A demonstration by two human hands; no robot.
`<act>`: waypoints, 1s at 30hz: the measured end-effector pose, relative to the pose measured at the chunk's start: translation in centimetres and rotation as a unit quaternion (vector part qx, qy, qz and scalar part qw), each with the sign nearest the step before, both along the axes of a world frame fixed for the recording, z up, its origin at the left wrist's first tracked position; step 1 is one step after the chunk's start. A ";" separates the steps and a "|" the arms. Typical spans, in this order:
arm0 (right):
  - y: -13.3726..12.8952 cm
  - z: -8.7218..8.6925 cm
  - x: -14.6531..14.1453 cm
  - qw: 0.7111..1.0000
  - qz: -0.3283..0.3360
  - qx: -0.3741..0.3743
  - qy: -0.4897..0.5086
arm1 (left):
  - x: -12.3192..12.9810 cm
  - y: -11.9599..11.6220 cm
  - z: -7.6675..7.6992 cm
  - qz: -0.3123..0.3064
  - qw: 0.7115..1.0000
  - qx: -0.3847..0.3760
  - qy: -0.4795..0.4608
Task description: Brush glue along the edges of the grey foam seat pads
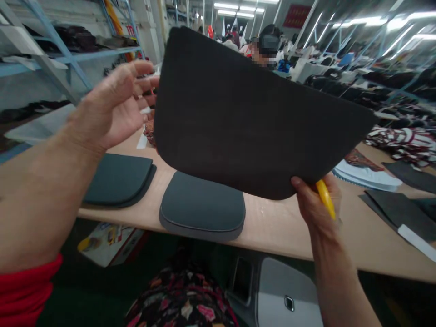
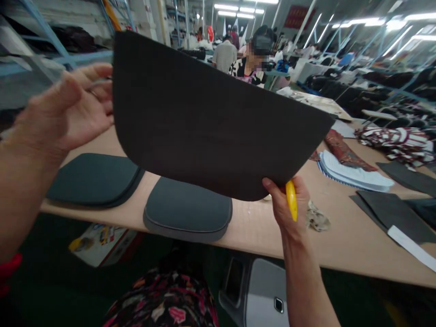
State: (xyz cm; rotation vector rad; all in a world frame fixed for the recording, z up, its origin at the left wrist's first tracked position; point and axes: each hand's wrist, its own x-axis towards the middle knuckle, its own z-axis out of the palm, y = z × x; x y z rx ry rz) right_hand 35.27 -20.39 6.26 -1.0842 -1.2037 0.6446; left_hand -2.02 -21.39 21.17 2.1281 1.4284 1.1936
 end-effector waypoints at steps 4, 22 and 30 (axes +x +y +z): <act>-1.6 -2.6 0.6 0.992 0.077 -0.085 0.057 | -1.2 -2.3 -8.4 -0.053 0.853 -0.249 -0.456; -2.3 -12.1 -5.4 0.948 0.038 -0.235 -0.214 | -4.4 -6.1 -25.1 0.181 0.843 -0.366 -0.350; -3.1 -13.6 -6.4 0.940 0.009 -0.228 -0.253 | -4.8 -4.9 -27.2 0.182 0.901 -0.330 -0.217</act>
